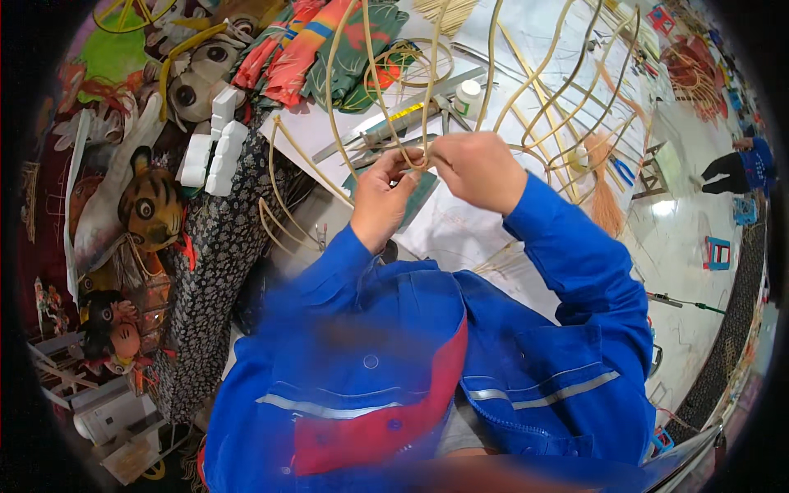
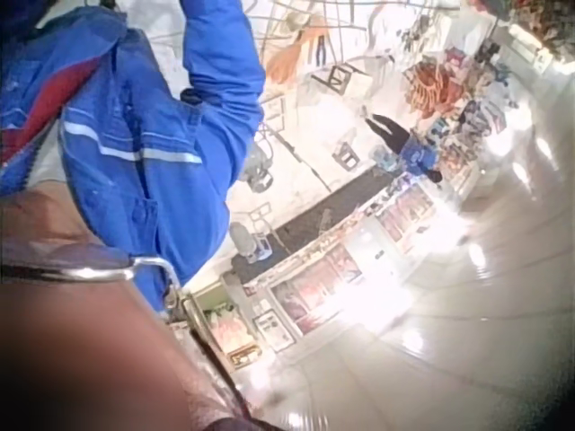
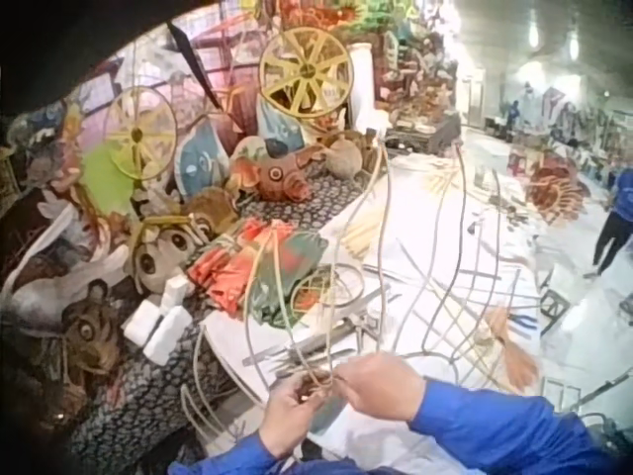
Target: Assembling a skeletal frame by joining thin flexible sticks with adhesive tape.
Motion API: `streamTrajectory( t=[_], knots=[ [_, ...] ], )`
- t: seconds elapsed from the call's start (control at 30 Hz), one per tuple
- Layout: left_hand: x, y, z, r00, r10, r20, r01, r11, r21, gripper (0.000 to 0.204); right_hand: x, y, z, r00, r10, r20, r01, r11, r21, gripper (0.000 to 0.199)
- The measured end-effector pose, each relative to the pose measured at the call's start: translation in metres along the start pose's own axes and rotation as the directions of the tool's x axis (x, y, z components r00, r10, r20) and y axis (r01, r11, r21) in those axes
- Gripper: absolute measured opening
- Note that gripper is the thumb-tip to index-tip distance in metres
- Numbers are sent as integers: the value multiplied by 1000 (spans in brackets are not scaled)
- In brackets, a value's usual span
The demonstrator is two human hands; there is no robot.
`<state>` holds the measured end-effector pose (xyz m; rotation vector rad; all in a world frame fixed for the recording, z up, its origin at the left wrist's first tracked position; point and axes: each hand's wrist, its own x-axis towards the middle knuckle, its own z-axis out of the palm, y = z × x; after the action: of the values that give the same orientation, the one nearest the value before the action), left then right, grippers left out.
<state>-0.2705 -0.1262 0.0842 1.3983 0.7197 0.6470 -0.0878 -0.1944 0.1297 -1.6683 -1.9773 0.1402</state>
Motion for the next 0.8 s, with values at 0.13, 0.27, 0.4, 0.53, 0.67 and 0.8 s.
streamTrajectory(
  t=[0.13,0.27,0.4,0.53,0.67,0.8],
  knots=[
    [1,6,-2,993,-75,87,77,997,-25,36,18,16,-11,997,-67,-47,60,988,-141,9],
    [7,26,-8,968,-184,171,186,982,2,50,23,20,-3,999,-26,-21,21,976,-217,8],
    [16,32,-14,928,-296,227,291,955,58,58,25,15,2,1000,-8,-15,4,972,-235,7],
    [20,19,-18,955,-212,208,205,977,55,42,18,16,19,984,-98,-147,43,939,-341,5],
    [16,14,-17,973,-128,190,49,927,371,29,11,8,26,983,-55,-175,9,967,-254,3],
    [17,15,-22,975,-124,186,8,850,527,26,7,10,41,962,-69,-266,-4,964,-266,4]
  ],
)
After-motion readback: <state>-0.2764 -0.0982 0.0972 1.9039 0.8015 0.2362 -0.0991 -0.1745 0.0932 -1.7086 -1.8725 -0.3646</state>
